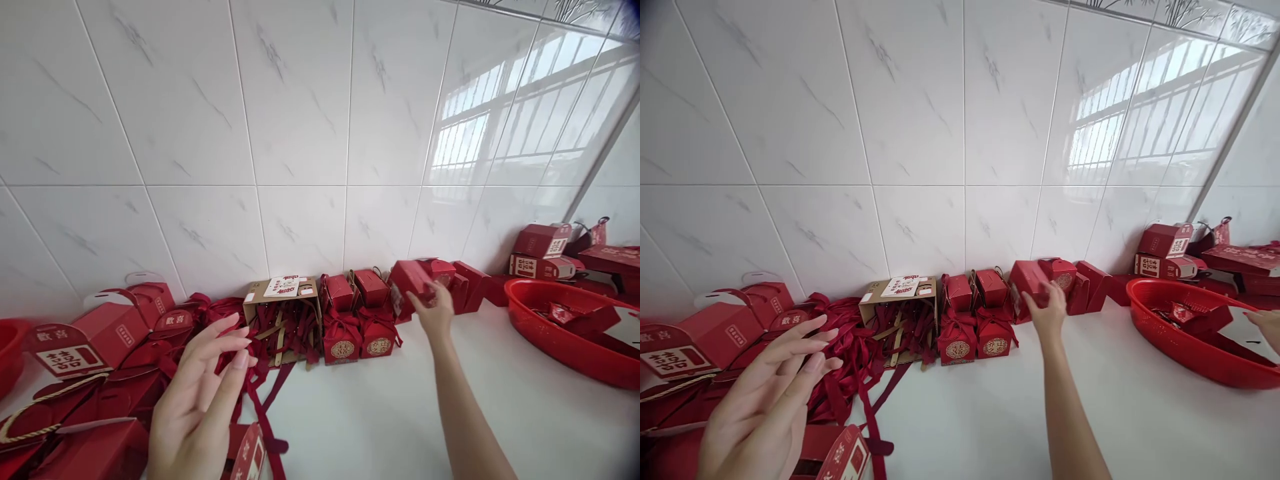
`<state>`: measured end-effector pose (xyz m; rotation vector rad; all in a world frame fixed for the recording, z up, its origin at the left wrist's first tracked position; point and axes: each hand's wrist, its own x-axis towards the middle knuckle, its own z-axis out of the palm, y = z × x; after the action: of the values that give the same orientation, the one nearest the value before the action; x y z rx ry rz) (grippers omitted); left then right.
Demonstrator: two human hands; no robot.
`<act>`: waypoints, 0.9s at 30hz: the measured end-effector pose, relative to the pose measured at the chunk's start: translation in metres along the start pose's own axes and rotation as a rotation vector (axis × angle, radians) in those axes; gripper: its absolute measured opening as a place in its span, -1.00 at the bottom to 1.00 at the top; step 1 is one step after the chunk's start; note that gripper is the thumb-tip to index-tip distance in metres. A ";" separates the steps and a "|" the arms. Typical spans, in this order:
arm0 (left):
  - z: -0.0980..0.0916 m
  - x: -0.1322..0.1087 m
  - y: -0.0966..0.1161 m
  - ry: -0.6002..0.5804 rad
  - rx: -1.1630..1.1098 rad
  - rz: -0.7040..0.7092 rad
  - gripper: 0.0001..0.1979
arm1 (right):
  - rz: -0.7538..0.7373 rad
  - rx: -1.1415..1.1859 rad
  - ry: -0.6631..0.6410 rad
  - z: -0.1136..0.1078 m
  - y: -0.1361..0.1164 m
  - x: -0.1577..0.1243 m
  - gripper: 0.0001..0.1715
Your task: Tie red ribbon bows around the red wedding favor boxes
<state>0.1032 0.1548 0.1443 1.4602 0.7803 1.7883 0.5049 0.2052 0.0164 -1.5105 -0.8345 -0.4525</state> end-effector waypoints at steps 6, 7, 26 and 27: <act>-0.001 0.000 -0.010 -0.080 0.063 0.013 -0.89 | 0.025 -0.055 -0.224 0.040 0.028 -0.034 -0.13; -0.001 0.000 -0.010 -0.082 0.061 0.013 -0.89 | 0.035 -0.057 -0.222 0.042 0.031 -0.036 -0.14; 0.023 0.003 -0.007 0.045 -0.116 -0.018 -0.90 | 0.164 -0.028 -0.535 0.043 0.079 -0.079 -0.70; 0.023 0.004 -0.007 0.042 -0.116 -0.022 -0.90 | 0.169 -0.025 -0.509 0.042 0.077 -0.079 -0.69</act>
<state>0.1266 0.1621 0.1455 1.3382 0.6987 1.8217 0.5011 0.2323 -0.0986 -1.7318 -1.0816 0.0557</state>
